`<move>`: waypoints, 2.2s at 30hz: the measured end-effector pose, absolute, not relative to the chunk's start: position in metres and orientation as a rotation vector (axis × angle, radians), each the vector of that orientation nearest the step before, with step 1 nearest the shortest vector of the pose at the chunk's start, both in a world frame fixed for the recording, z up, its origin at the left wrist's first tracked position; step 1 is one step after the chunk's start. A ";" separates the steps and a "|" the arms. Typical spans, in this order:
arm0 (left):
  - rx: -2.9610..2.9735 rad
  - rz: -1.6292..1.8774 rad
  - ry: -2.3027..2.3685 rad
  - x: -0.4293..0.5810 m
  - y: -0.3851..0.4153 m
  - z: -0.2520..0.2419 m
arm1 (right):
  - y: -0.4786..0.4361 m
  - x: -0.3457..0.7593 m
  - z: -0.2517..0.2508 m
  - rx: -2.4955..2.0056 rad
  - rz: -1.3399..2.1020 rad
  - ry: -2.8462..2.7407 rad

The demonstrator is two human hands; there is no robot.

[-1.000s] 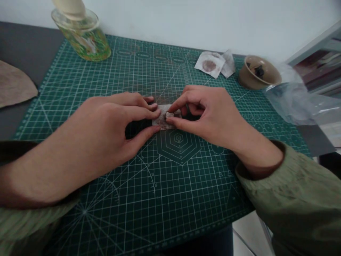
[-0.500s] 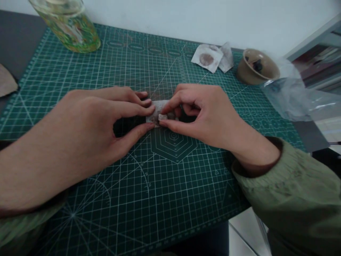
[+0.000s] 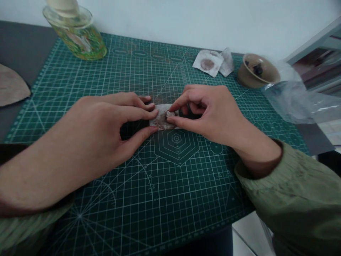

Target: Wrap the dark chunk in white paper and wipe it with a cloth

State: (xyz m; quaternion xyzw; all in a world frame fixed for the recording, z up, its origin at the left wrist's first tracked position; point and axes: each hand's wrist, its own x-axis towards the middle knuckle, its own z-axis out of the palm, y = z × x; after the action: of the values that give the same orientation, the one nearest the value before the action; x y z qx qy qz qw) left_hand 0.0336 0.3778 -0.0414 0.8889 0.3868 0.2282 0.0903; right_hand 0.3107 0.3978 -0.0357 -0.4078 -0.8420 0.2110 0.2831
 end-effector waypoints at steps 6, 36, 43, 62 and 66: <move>2.620 0.700 1.190 0.032 0.380 -0.044 | 0.395 0.308 -0.036 -1.068 0.620 -2.292; 2.635 0.700 1.201 0.032 0.381 -0.042 | 0.400 0.306 -0.039 -1.055 0.601 -2.284; 2.531 0.733 1.233 0.030 0.381 -0.044 | 0.400 0.305 -0.038 -1.046 0.610 -2.274; 2.644 0.743 1.204 0.032 0.386 -0.047 | 0.403 0.304 -0.043 -0.978 0.635 -2.257; 2.652 0.727 1.175 0.031 0.386 -0.046 | 0.402 0.305 -0.042 -0.996 0.597 -2.235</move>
State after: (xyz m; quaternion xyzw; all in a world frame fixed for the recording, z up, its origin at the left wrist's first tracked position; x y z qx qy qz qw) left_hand 0.0305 0.3857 -0.0455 0.8843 0.3918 0.2424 0.0756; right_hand 0.3052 0.4017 -0.0423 -0.3764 -0.8447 0.2255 0.3065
